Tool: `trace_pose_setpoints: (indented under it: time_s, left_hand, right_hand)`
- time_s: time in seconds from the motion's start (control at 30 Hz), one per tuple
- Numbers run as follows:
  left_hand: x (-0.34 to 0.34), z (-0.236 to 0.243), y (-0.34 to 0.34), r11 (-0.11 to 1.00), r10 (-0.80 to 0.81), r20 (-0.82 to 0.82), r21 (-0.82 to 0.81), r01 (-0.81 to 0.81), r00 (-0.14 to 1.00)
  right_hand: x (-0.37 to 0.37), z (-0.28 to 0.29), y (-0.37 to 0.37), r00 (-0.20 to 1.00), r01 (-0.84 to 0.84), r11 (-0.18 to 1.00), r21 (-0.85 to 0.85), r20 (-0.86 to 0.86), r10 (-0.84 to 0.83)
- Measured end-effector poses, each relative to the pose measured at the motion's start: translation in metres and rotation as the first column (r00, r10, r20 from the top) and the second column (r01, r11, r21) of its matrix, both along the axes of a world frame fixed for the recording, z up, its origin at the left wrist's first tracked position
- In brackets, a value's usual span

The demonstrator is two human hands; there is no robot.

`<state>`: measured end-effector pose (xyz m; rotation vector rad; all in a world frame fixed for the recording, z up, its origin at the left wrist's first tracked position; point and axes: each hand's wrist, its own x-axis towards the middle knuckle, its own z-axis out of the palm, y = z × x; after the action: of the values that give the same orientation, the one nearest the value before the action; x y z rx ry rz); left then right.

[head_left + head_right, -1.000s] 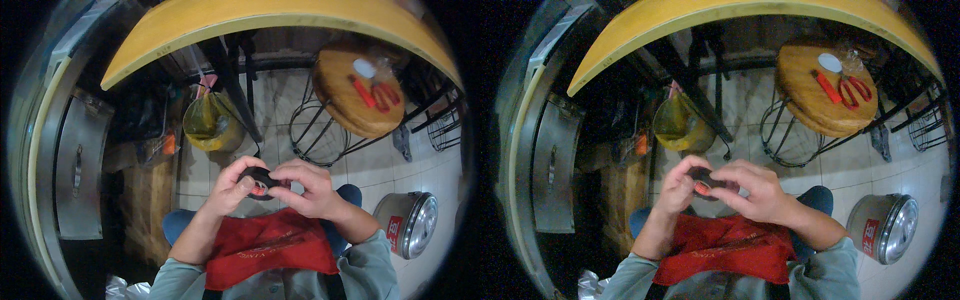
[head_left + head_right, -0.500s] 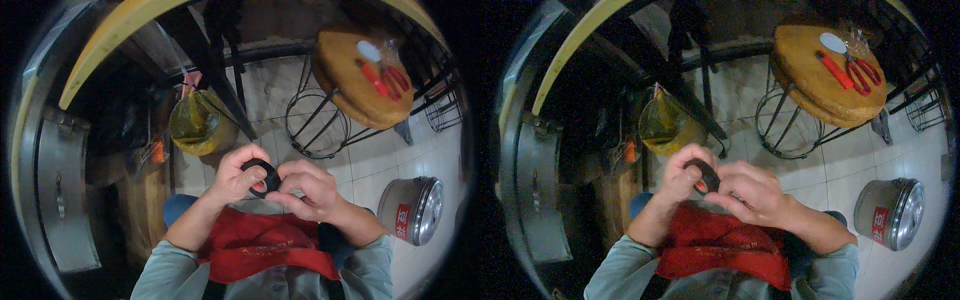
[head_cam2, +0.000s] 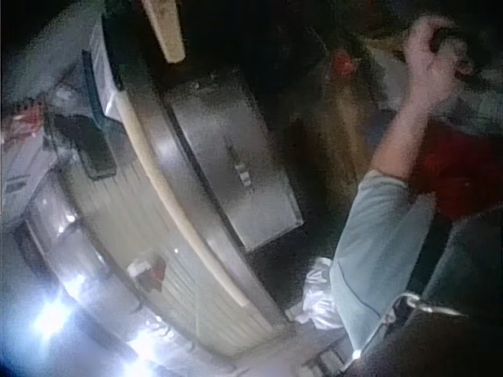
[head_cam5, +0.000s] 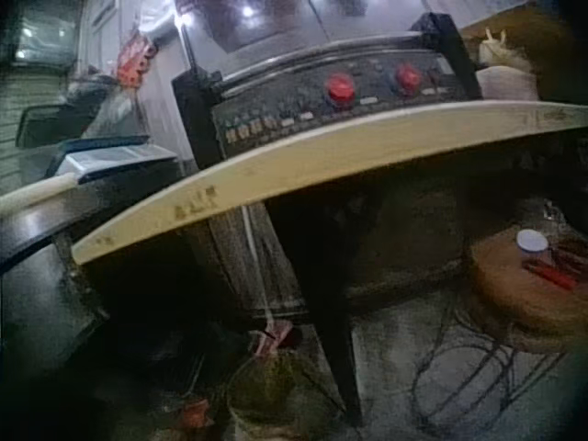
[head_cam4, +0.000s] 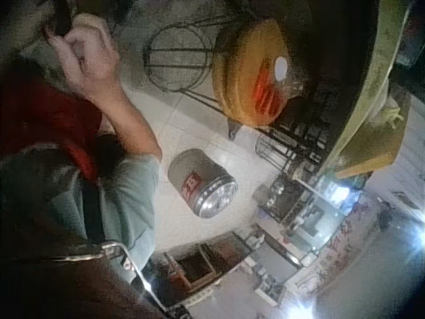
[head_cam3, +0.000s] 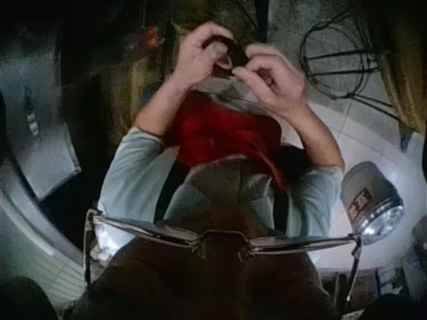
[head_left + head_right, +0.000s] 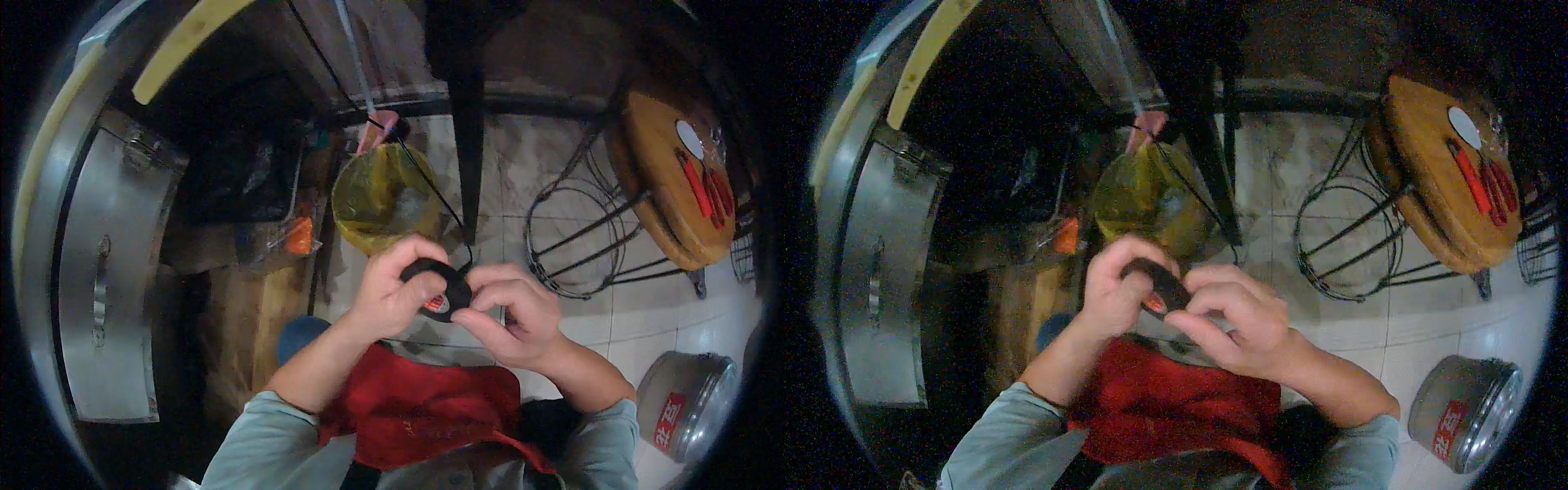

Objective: The person sits on the floor and uses scissors to cut a roll of electrical tape, then wraps the tape around a damaged section of a black electrical cord. After securing the tape, the person uses scissors to cut the tape and places the tools on a nearby stool.

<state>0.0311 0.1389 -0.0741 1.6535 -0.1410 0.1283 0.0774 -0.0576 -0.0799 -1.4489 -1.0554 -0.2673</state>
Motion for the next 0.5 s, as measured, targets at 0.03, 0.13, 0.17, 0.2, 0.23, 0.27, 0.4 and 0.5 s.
trace_pose_setpoints:
  time_s: [0.03, 0.13, 0.17, 0.2, 0.23, 0.27, 0.4, 0.5]
  left_hand:
    - [-0.006, 0.001, 0.005, 1.000, 0.016, 0.058, 0.004, -0.017, 0.998]
    - [-0.002, 0.000, 0.017, 0.985, 0.010, 0.380, 0.154, -0.073, 0.925]
    - [0.000, 0.002, 0.020, 0.972, -0.026, 0.450, 0.221, -0.083, 0.892]
    - [0.002, 0.003, 0.022, 0.954, -0.069, 0.516, 0.285, -0.095, 0.854]
    - [0.002, 0.002, 0.022, 0.940, -0.081, 0.530, 0.323, -0.112, 0.844]
    - [0.003, 0.002, 0.021, 0.939, -0.092, 0.534, 0.327, -0.105, 0.840]
    - [0.002, 0.005, 0.015, 0.925, -0.117, 0.561, 0.363, -0.116, 0.819]
    - [0.000, 0.007, 0.013, 0.921, -0.121, 0.575, 0.369, -0.124, 0.809]
  right_hand:
    - [0.000, 0.001, 0.005, 0.999, 0.020, 1.000, 0.024, -0.035, -0.019]
    - [-0.002, 0.008, 0.010, 0.964, 0.001, 1.000, 0.014, -0.267, 0.002]
    - [-0.002, 0.011, 0.006, 0.906, -0.076, 0.997, -0.032, -0.420, 0.056]
    - [-0.003, 0.011, 0.005, 0.820, -0.161, 0.985, -0.062, -0.563, 0.098]
    - [-0.004, 0.009, 0.005, 0.765, -0.171, 0.985, 0.013, -0.628, 0.141]
    - [-0.006, 0.009, 0.009, 0.705, -0.174, 0.981, 0.090, -0.683, 0.188]
    - [0.000, 0.008, 0.007, 0.514, -0.326, 0.928, 0.181, -0.790, 0.334]
    - [-0.001, 0.008, 0.007, 0.415, -0.426, 0.877, 0.221, -0.814, 0.406]
